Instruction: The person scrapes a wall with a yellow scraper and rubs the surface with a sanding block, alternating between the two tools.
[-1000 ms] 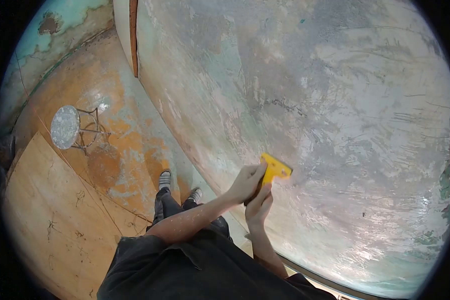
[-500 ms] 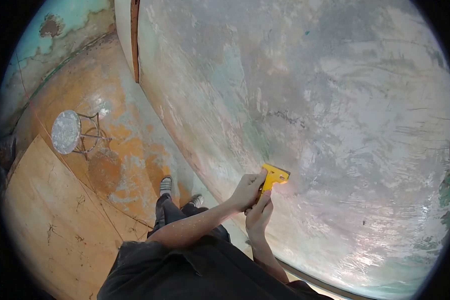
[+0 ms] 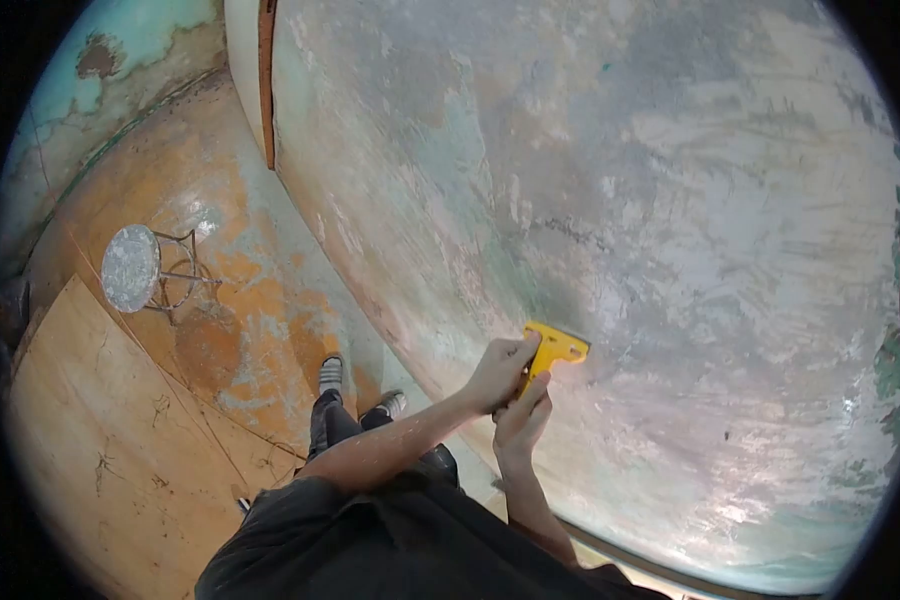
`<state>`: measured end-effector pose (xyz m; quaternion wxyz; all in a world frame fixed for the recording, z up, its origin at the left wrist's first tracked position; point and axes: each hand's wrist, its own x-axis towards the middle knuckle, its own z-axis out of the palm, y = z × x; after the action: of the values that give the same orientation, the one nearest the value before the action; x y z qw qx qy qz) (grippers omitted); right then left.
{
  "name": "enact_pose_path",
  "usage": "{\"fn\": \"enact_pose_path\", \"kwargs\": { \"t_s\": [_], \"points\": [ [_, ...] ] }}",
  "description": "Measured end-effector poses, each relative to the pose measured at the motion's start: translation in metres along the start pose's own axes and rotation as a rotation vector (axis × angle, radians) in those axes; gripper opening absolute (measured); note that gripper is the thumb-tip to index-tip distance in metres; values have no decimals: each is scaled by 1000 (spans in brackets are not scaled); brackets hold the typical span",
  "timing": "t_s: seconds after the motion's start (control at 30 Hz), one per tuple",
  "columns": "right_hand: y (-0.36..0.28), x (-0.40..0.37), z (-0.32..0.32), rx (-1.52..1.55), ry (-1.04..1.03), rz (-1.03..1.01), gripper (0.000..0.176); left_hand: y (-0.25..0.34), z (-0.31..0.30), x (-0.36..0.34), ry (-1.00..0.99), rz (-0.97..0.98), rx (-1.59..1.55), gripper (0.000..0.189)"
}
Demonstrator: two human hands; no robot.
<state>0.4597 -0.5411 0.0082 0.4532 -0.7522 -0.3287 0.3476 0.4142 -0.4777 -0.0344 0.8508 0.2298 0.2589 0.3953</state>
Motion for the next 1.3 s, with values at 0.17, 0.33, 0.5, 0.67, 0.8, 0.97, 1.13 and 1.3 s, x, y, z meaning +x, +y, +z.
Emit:
{"fn": "enact_pose_path", "kwargs": {
  "t_s": [0.17, 0.33, 0.5, 0.67, 0.8, 0.97, 1.13, 1.3],
  "points": [
    [3, -5, 3, 171, 0, 66, 50, 6, -4, -8, -87, -131, -112, 49],
    [14, -10, -12, 147, -8, 43, 49, -22, -1, -9, -146, -67, -113, 47],
    [4, -3, 6, 137, -5, 109, 47, -1, -14, 1, -145, -54, -193, 46],
    [1, -17, 0, 79, -8, -25, 48, -6, -6, 2, -109, -6, -51, 50],
    [-4, -6, 11, 13, -18, -19, 52, 15, -7, -6, -101, -18, -128, 52],
    [26, 2, -4, -11, 41, -112, 52, -6, -4, -3, -47, -28, 13, 51],
    [17, -24, -16, -75, -39, -75, 48, -28, 0, -17, 2, -9, -80, 53],
    [4, 9, -5, 87, -112, 72, 44, 25, -4, 0, 10, -64, -52, 56]
  ]
}}
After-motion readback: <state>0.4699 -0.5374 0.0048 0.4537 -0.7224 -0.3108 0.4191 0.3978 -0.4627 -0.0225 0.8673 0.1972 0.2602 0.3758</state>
